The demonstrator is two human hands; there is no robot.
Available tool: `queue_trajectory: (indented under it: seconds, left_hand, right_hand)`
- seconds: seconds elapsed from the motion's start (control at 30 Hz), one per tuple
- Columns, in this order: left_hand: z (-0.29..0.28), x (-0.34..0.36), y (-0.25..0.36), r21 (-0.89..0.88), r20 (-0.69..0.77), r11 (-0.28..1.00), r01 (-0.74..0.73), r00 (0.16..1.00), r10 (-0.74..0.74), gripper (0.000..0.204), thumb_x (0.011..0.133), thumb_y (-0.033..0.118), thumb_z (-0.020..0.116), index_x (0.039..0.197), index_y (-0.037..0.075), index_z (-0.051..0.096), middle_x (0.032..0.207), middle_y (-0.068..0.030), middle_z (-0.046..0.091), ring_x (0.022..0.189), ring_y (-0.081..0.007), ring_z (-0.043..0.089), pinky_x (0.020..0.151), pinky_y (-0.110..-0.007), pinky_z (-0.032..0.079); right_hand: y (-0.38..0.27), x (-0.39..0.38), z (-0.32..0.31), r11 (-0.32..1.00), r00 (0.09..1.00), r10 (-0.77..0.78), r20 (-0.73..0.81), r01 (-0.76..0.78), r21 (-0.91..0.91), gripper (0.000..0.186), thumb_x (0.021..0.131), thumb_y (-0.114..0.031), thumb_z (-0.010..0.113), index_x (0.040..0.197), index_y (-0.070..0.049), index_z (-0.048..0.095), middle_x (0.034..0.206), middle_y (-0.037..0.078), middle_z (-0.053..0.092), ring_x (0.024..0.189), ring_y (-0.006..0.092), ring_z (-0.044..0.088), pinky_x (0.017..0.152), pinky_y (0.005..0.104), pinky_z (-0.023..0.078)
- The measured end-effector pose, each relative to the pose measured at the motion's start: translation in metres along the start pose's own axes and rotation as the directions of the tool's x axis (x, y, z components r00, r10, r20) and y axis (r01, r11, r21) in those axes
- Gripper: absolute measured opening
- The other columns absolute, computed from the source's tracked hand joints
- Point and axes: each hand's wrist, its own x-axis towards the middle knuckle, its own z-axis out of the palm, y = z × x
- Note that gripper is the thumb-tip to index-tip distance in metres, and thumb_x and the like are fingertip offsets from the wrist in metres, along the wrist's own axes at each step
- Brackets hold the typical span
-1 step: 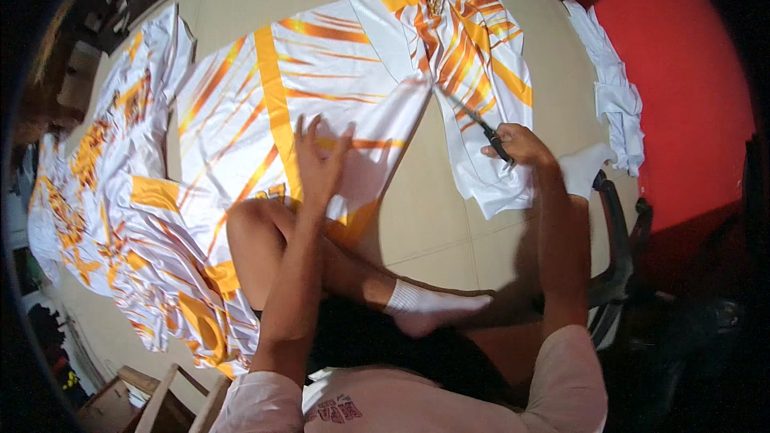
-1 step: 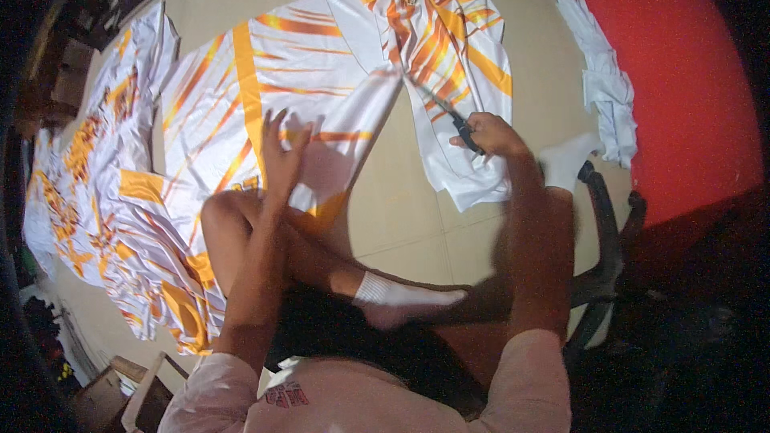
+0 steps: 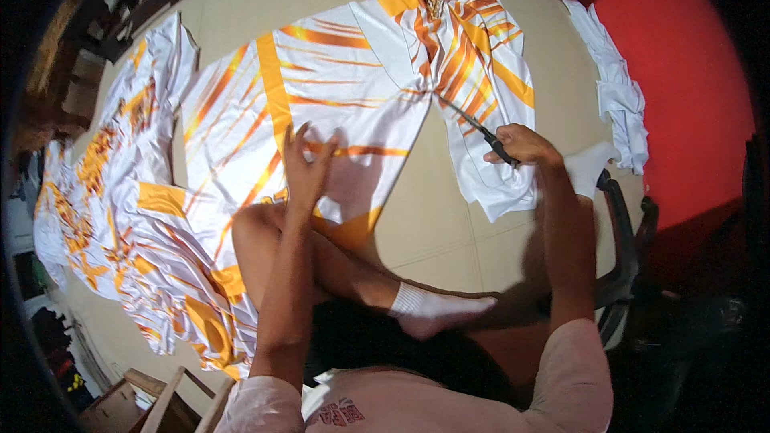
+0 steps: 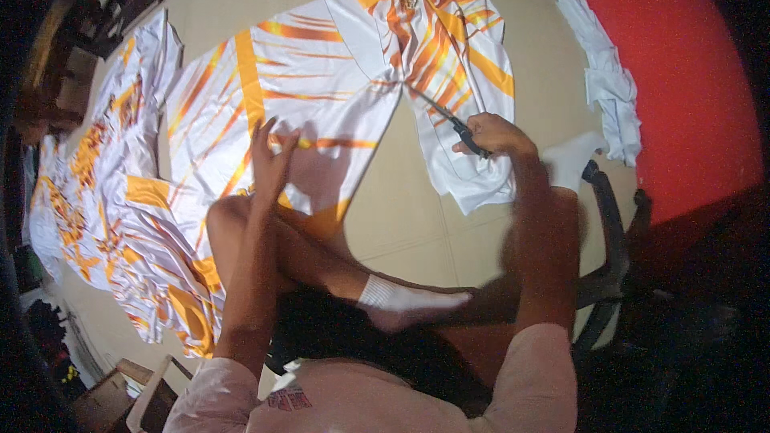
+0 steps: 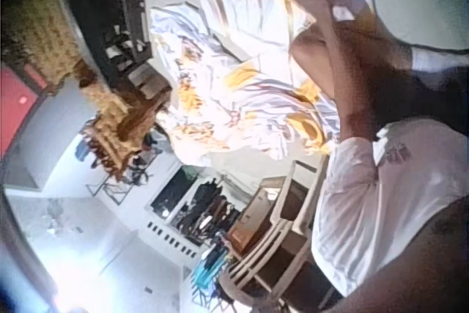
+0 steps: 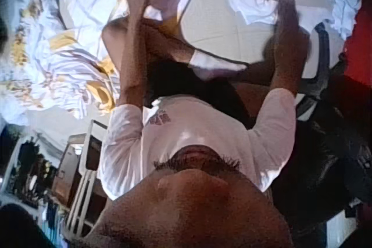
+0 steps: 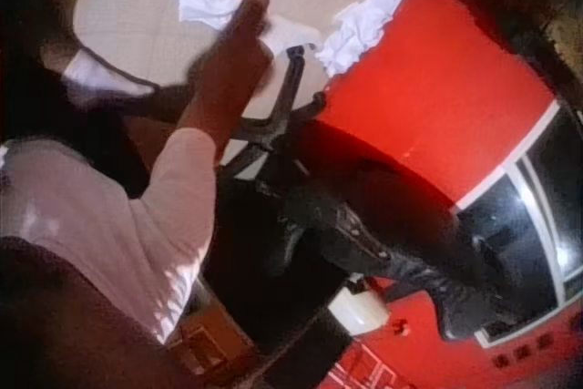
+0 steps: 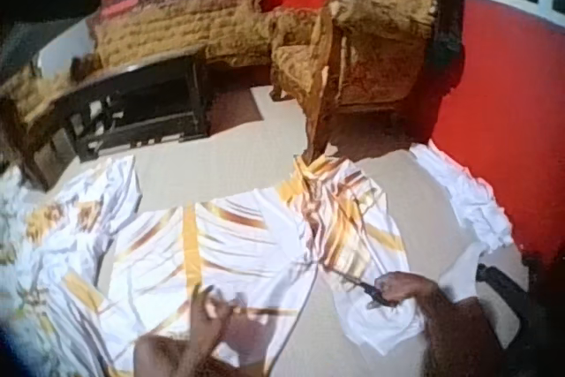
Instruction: The person sits on the floor and uses scissors to cut a large piece of white and yellow patterned fabric. They repeatedly smooth the fabric with their hands, make cuts along the material, and flip the fabric over to work on different sections.
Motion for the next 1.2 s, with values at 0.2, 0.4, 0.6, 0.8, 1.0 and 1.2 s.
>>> queue_trajectory:
  seconds: [0.2,0.4,0.6,0.8,1.0,1.2]
  left_hand:
    - [-0.145,0.029,-0.085,0.123,0.185,0.932,0.34,0.915,-0.359,0.07,0.092,0.038,0.076,0.141,-0.006,0.053,0.14,-0.0248,0.058,0.132,-0.032,0.054,0.109,-0.04,0.043]
    - [-0.231,-0.058,-0.182,0.53,-0.011,0.804,0.268,0.951,-0.31,0.069,0.094,0.045,0.071,0.138,-0.006,0.057,0.132,-0.0291,0.063,0.121,-0.0393,0.064,0.101,-0.046,0.051]
    - [-0.233,-0.107,-0.271,0.538,-0.224,0.635,0.555,0.82,-0.526,0.059,0.101,0.039,0.056,0.145,0.002,0.052,0.148,-0.0247,0.05,0.133,-0.0467,0.05,0.108,-0.055,0.042]
    - [-0.136,-0.004,-0.217,0.736,0.518,0.603,-0.308,0.829,-0.209,0.074,0.097,0.038,0.059,0.159,0.006,0.032,0.165,-0.0172,0.031,0.151,-0.0444,0.025,0.116,-0.062,0.031]
    - [-0.197,0.159,-0.252,0.588,0.529,0.476,-0.654,0.756,0.386,0.063,0.094,0.027,0.064,0.151,0.005,0.044,0.148,-0.0254,0.05,0.14,-0.0417,0.046,0.114,-0.054,0.039]
    - [-0.121,0.195,-0.084,0.58,0.143,0.812,-0.074,0.99,-0.012,0.038,0.092,0.039,0.071,0.109,0.005,0.073,0.112,-0.0177,0.072,0.099,-0.0386,0.07,0.087,-0.046,0.055]
  right_hand:
    - [0.041,-0.078,-0.012,0.962,0.976,-0.216,-0.015,0.215,0.169,0.036,0.085,-0.039,0.078,0.084,-0.006,0.061,0.068,0.001,0.055,0.056,0.0121,0.05,0.053,0.0318,0.041]
    - [0.111,-0.119,-0.014,0.902,0.917,-0.115,-0.383,0.259,0.347,0.026,0.096,-0.03,0.063,0.093,-0.004,0.064,0.073,0.006,0.063,0.065,0.0149,0.061,0.061,0.0318,0.05]
    - [0.033,0.019,0.009,0.99,0.699,0.058,-0.713,-0.131,-0.048,0.059,0.086,-0.043,0.076,0.132,-0.014,0.055,0.127,0.016,0.067,0.117,0.0404,0.064,0.096,0.0502,0.051]
    - [0.143,-0.028,0.079,0.961,0.589,0.128,-0.798,-0.272,-0.046,0.047,0.083,-0.019,0.073,0.126,-0.011,0.058,0.119,0.017,0.068,0.11,0.0405,0.065,0.093,0.0507,0.051]
    - [0.112,-0.196,0.276,0.802,0.703,0.458,-0.544,-0.063,0.594,0.031,0.091,-0.01,0.06,0.12,0.001,0.057,0.105,0.014,0.066,0.097,0.026,0.064,0.09,0.0378,0.052]
    - [0.103,-0.132,0.177,0.959,0.147,0.27,-0.952,0.045,0.279,0.027,0.093,-0.016,0.062,0.115,-0.003,0.059,0.099,0.015,0.068,0.089,0.0295,0.067,0.08,0.0404,0.054]
